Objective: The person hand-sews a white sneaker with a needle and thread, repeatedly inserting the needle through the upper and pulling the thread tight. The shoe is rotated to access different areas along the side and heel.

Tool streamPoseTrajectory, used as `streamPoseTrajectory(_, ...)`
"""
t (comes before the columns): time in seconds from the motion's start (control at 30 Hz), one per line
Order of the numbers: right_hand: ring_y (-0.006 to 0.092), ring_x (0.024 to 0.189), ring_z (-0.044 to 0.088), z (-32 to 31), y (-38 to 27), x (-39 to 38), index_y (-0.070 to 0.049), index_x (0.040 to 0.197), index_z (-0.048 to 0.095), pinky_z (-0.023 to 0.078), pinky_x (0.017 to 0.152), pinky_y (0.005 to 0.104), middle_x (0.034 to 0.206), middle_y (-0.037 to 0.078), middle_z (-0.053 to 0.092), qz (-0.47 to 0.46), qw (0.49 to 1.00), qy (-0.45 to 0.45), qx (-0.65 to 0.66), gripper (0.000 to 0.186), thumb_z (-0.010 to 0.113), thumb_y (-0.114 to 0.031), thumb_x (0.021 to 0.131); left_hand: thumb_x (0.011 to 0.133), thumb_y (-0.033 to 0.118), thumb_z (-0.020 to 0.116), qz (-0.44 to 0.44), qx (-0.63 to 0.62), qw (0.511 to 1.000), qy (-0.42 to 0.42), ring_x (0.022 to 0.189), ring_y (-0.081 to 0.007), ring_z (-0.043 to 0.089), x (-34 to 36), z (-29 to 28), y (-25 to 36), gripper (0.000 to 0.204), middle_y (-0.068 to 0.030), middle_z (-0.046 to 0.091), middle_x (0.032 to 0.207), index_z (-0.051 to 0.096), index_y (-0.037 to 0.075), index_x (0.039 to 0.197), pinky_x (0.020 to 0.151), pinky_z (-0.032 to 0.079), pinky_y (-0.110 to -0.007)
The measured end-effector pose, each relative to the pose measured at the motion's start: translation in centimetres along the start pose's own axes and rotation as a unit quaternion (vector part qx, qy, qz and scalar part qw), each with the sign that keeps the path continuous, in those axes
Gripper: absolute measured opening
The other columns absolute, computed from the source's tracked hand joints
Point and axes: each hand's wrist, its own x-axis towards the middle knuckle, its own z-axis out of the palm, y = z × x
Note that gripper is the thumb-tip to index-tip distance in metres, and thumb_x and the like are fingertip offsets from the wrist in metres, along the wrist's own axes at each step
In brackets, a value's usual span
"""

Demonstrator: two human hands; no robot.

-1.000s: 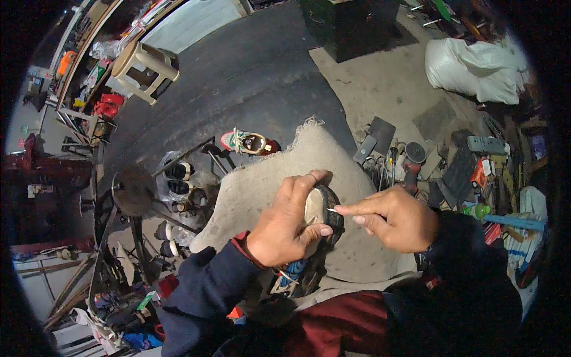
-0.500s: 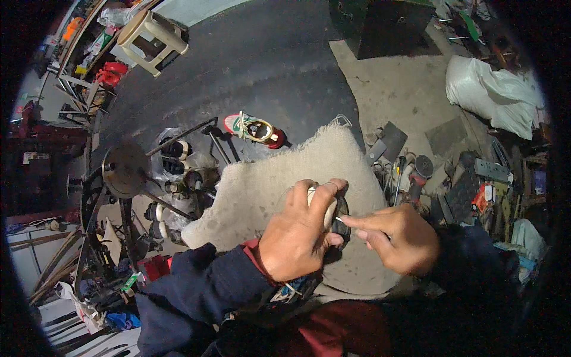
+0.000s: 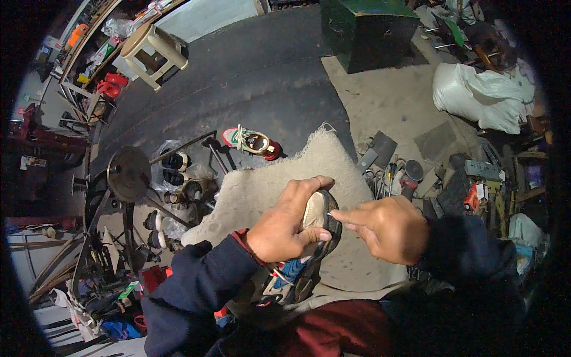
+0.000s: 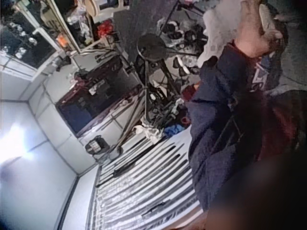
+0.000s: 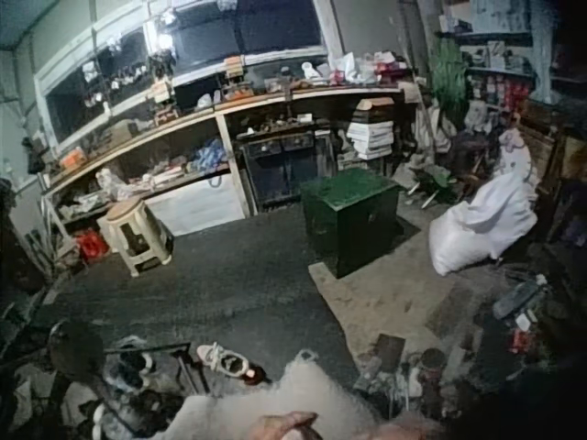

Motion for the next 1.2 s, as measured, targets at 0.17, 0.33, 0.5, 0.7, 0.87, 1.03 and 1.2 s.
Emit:
streamPoseTrajectory(0.17, 0.0293, 0.066, 0.064, 0.3, -1.3, -1.0, -0.014, 0.121, 0.07, 0.045, 0.057, 0.0453, 0.074, 0.007, 0.062, -0.008, 0.983, 0.005, -0.182, 0.053, 0.074, -0.021, 0.069, 0.084, 0.023, 0.079, -0.062, 0.052, 0.996, 0.032, 0.121, -0.044, 0.052, -0.5, 1.5, 1.7, 0.079, -0.0221, 0.048, 0.129, 0.036, 0.012, 0.15, 0.099, 0.049, -0.047)
streamPoseTrajectory(0.33, 0.0308, 0.063, 0.064, 1.6, -1.1, 0.8, -0.012, 0.107, 0.071, 0.046, 0.056, 0.0433, 0.075, 0.008, 0.064, 0.014, 0.985, 0.035, -0.17, 0.036, 0.074, -0.015, 0.071, 0.082, 0.019, 0.079, -0.078, 0.096, 0.99, 0.065, 0.114, -0.0461, 0.054, 0.0, 2.1, 2.0, 0.078, -0.0224, 0.049, 0.126, 0.039, 0.015, 0.148, 0.089, 0.053, -0.05)
streamPoseTrajectory(0.5, 0.0352, 0.07, 0.07, 0.9, 0.1, 3.2, -0.004, 0.099, 0.07, 0.055, 0.064, 0.041, 0.079, 0.015, 0.072, 0.082, 0.996, -0.032, 0.018, 0.012, 0.069, -0.008, 0.087, 0.08, 0.016, 0.08, -0.076, 0.099, 0.989, 0.075, 0.119, -0.0458, 0.052, -0.5, 1.5, 1.2, 0.08, -0.0223, 0.05, 0.128, 0.039, 0.013, 0.148, 0.095, 0.051, -0.049)
streamPoseTrajectory(0.7, 0.0287, 0.068, 0.071, 0.4, 0.0, 2.3, -0.003, 0.11, 0.074, 0.054, 0.065, 0.0373, 0.082, 0.017, 0.073, 0.087, 0.98, -0.028, 0.175, 0.02, 0.065, -0.006, 0.093, 0.078, 0.019, 0.085, 0.009, 0.004, 0.995, 0.096, 0.132, -0.0367, 0.049, -1.7, 0.4, 0.1, 0.09, -0.021, 0.047, 0.144, 0.035, 0.007, 0.152, 0.11, 0.041, -0.043)
streamPoseTrajectory(0.87, 0.0137, 0.069, 0.07, 0.5, 0.0, -0.3, 0.0, 0.114, 0.073, 0.055, 0.066, 0.0291, 0.084, 0.015, 0.075, 0.119, 0.97, 0.006, 0.214, 0.022, 0.064, -0.003, 0.094, 0.086, 0.027, 0.079, -0.016, -0.044, 0.971, 0.236, 0.111, -0.0235, 0.062, -8.0, -0.6, -0.5, 0.069, -0.0148, 0.057, 0.131, 0.047, 0.003, 0.142, 0.1, 0.049, -0.038)
streamPoseTrajectory(1.03, 0.0097, 0.063, 0.063, 0.6, -0.2, -2.0, -0.001, 0.114, 0.074, 0.052, 0.061, 0.0278, 0.076, 0.008, 0.071, 0.14, 0.964, 0.046, 0.222, 0.021, 0.065, -0.006, 0.095, 0.103, 0.037, 0.055, -0.075, -0.184, 0.823, 0.533, 0.069, -0.0139, 0.06, -22.4, 1.6, -3.5, 0.037, -0.0054, 0.06, 0.076, 0.061, 0.001, 0.094, 0.065, 0.05, -0.029)
streamPoseTrajectory(1.2, 0.0097, 0.072, 0.064, 0.7, -0.2, -3.1, 0.002, 0.115, 0.072, 0.051, 0.067, 0.0248, 0.088, 0.005, 0.069, 0.188, 0.95, 0.028, 0.249, 0.022, 0.063, 0.001, 0.095, 0.104, 0.039, 0.057, -0.273, -0.173, 0.668, 0.67, 0.052, -0.0133, 0.053, -36.4, 8.3, -7.1, 0.043, -0.0044, 0.057, 0.063, 0.056, 0.006, 0.076, 0.051, 0.045, -0.029)
